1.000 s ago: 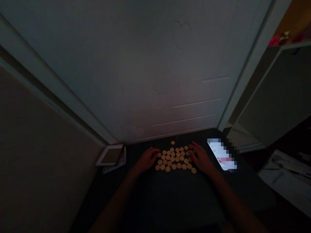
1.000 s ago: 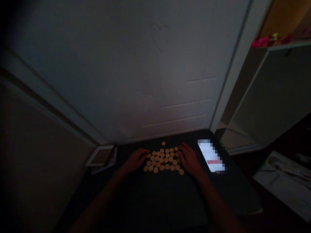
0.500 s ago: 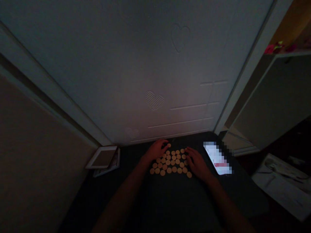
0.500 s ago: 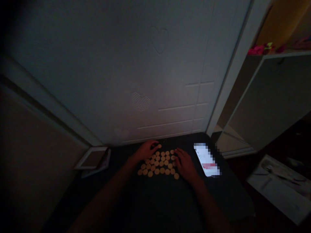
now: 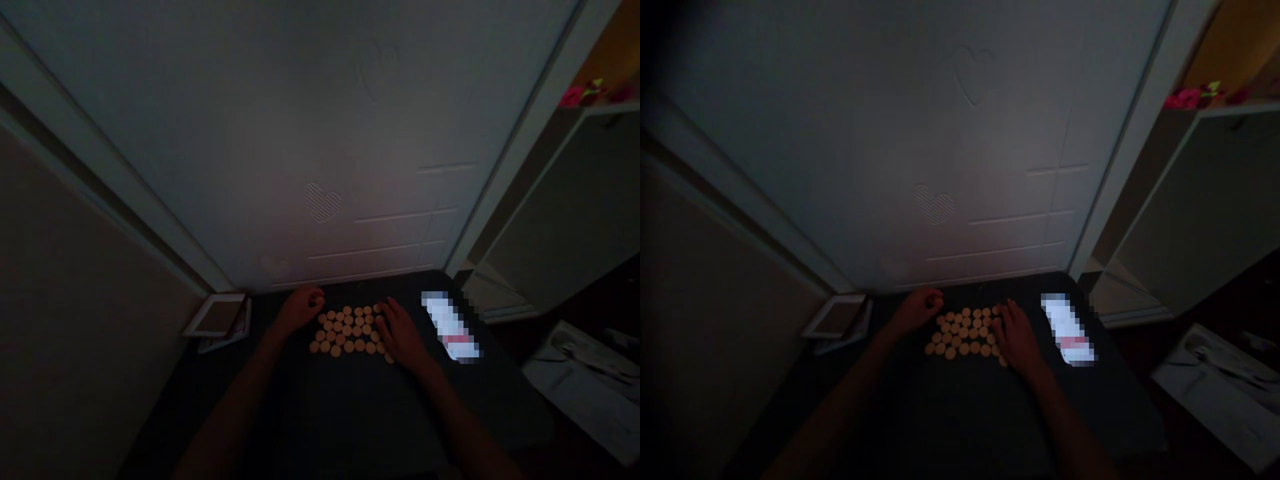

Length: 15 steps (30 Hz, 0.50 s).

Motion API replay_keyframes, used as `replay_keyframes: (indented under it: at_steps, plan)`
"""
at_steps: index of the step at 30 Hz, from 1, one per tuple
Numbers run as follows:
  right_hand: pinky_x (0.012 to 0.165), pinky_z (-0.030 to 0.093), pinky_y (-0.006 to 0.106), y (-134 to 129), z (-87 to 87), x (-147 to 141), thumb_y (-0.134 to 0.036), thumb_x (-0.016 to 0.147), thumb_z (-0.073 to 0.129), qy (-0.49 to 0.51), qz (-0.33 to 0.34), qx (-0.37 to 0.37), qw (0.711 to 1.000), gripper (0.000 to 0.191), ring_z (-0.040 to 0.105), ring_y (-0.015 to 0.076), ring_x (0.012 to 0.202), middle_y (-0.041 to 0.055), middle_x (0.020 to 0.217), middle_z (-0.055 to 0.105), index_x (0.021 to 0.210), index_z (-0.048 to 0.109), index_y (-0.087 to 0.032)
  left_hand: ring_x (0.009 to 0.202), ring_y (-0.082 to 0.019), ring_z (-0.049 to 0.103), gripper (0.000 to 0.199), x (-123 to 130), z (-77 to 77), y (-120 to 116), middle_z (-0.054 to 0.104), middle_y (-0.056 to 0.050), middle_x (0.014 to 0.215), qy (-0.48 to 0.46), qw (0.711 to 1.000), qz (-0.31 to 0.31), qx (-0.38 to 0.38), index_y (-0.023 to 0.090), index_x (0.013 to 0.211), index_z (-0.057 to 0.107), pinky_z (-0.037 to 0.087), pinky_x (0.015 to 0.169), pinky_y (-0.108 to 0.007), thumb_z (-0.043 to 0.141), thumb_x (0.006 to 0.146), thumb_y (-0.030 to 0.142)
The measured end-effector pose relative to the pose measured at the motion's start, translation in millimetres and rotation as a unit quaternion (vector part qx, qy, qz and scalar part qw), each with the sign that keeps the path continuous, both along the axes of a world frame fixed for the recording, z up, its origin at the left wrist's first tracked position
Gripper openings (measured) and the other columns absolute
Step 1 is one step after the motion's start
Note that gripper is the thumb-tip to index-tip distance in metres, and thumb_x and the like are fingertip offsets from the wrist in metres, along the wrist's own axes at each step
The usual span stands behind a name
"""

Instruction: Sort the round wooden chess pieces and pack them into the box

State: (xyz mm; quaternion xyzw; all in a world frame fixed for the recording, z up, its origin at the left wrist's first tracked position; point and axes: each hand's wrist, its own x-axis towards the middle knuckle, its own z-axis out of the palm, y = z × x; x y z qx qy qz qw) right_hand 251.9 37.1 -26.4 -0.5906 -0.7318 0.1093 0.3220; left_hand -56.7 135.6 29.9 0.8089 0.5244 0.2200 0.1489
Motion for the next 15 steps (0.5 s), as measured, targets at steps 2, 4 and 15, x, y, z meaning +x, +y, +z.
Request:
replay_keyframes:
  at_steps: [2, 4, 15]
  plan:
    - [0.12, 0.032, 0.056, 0, -1.6, -2, -0.047, 0.104, 0.038, -0.007, 0.006, -0.004, 1.0, 0.052, 0.038, 0.0332, 0.146, 0.0178, 0.156, 0.042, 0.145, 0.052, -0.017, 0.087, -0.021, 0.071, 0.026, -16, -2.8, -19, 0.074, -0.007, 0.098, 0.002, 1.0, 0.013, -0.006, 0.02, 0.106, 0.072, 0.056, 0.081, -0.033, 0.061, 0.088, 0.036]
    - [0.121, 0.03, 0.057, -2, -1.3, -3, -0.049, 0.104, 0.037, 0.0, 0.019, -0.011, 1.0, 0.054, 0.036, 0.0323, 0.147, 0.0168, 0.157, 0.042, 0.146, 0.05, -0.018, 0.083, -0.021, 0.071, 0.025, -25, -6.8, -37, 0.074, -0.006, 0.094, 0.005, 1.0, 0.019, -0.013, 0.02, 0.101, 0.073, 0.056, 0.078, -0.033, 0.062, 0.087, 0.037]
    - [0.121, 0.03, 0.053, -50, 5.4, 9, -0.067, 0.084, 0.065, -0.04, 0.038, -0.041, 0.998, 0.1, 0.022, 0.0355, 0.153, 0.015, 0.169, 0.013, 0.162, 0.02, -0.023, 0.103, -0.024, 0.067, 0.042, -6, -17.1, -81, 0.067, -0.01, 0.119, -0.046, 0.997, 0.054, 0.001, 0.021, 0.124, 0.062, 0.054, 0.094, -0.042, 0.052, 0.096, 0.051]
